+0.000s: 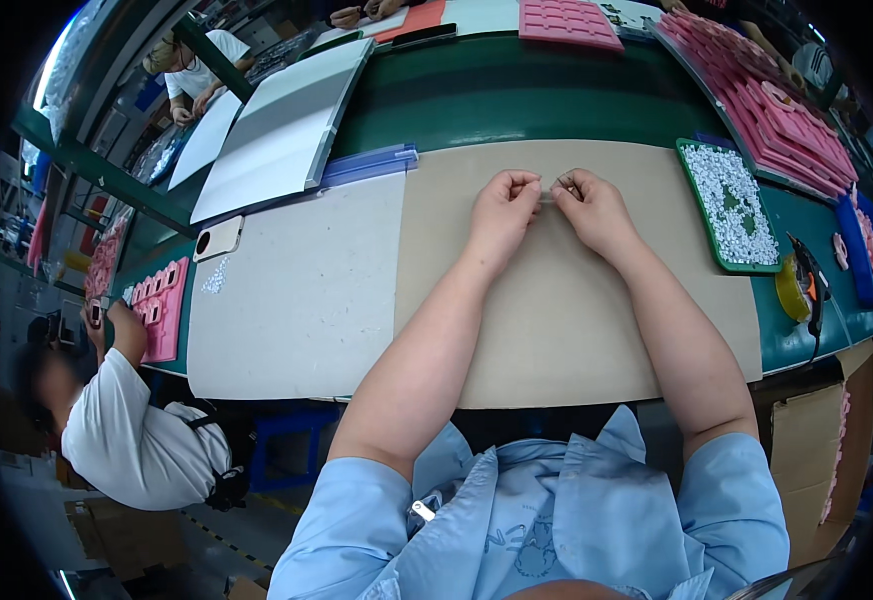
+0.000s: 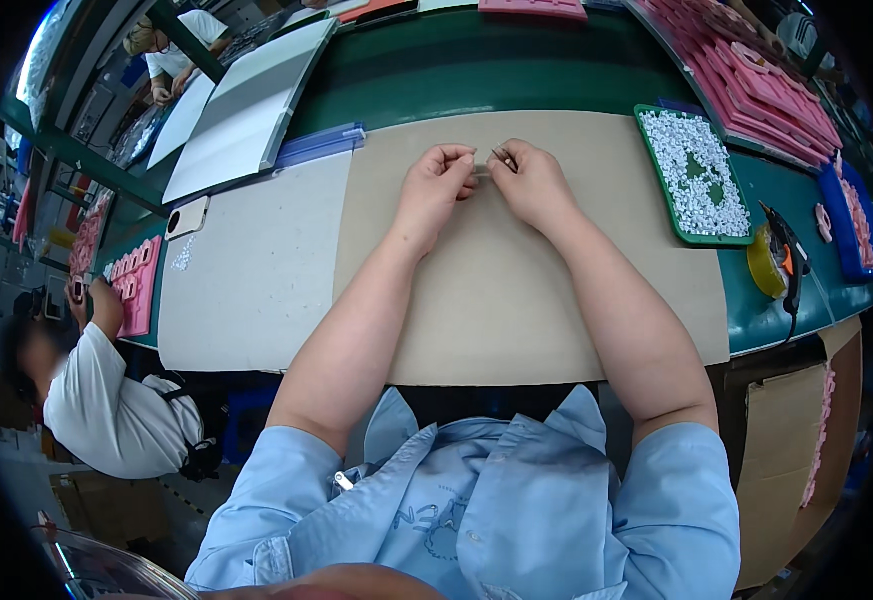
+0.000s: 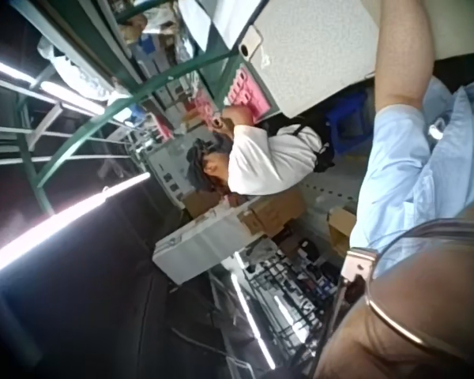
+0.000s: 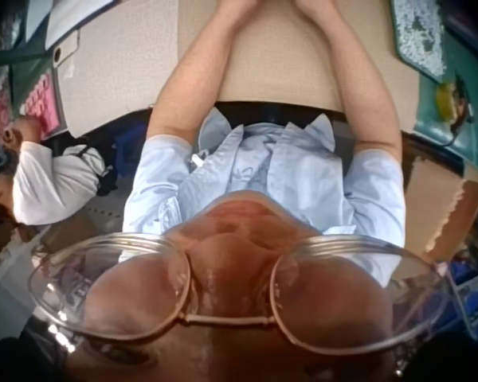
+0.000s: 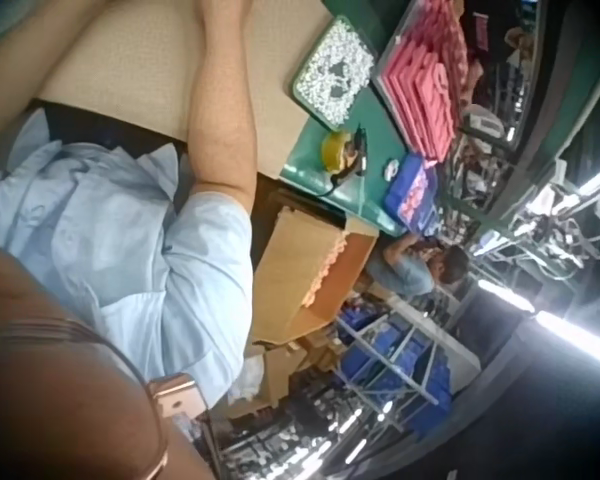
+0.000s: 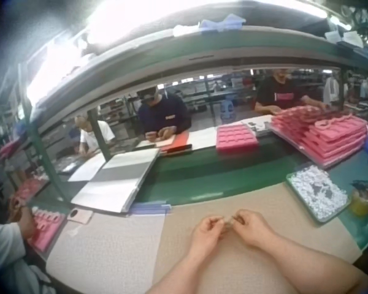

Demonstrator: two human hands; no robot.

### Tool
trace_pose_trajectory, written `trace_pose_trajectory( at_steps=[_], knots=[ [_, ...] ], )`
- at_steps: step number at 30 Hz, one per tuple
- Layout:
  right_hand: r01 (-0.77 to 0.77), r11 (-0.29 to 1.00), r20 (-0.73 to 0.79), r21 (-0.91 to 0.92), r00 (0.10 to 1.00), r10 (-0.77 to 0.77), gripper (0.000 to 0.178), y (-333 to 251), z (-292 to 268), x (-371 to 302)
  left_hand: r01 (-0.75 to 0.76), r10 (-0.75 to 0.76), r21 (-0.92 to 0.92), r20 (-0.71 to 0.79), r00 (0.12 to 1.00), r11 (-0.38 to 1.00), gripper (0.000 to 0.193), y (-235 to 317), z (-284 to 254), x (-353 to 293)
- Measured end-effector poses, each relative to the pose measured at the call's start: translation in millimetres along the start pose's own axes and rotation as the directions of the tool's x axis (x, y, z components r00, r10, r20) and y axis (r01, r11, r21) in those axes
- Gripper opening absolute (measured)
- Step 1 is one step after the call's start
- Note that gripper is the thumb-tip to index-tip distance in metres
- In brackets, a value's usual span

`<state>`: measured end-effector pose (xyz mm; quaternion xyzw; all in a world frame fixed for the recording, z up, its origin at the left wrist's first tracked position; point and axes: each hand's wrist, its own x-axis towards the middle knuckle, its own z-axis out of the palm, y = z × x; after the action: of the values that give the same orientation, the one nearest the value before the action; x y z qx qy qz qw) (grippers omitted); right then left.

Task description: Assembling handheld electronic devices by applying adhesive and installing components at a workstation.

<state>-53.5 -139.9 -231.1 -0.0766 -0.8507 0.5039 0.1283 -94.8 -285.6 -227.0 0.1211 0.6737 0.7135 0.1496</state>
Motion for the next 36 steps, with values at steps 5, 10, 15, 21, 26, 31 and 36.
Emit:
trace_pose_trajectory(
  at_steps=[5,10,15,21,26,31,36],
  knots=[
    [0.034,0.999,0.036,-0.037,0.999,-0.033,0.015,-6,-4,-3,-0.013,0.016,-0.126,0.019,1.000,0.992,0.023,7,7,-6],
    [0.085,0.994,0.107,0.066,0.990,-0.091,0.015,-8,7,-10,0.048,-0.040,-0.066,0.116,0.992,0.997,0.025,2,-6,-2],
    [-0.053,0.993,0.266,0.106,0.964,0.023,0.018,3,-17,6,0.063,-0.085,-0.274,-0.068,0.994,0.960,0.028,-6,-14,10],
    [-0.057,0.989,-0.206,0.134,0.975,0.084,0.023,0,-14,19,-0.197,-0.003,-0.417,-0.433,0.901,0.887,0.033,-7,-26,29],
    [-0.190,0.955,-0.039,0.228,0.978,0.204,0.032,-5,4,22,-0.051,-0.172,-0.733,-0.226,0.959,0.678,0.034,1,-28,35],
    [-0.024,0.983,-0.059,0.183,0.998,0.036,0.041,-14,17,6,-0.154,-0.024,-0.489,-0.338,0.941,0.858,0.036,2,-33,23],
    [-0.054,0.998,-0.018,-0.027,0.998,0.054,0.031,-2,-3,2,-0.574,0.352,-0.353,-0.524,0.776,0.739,0.037,34,-66,-10]
  ],
)
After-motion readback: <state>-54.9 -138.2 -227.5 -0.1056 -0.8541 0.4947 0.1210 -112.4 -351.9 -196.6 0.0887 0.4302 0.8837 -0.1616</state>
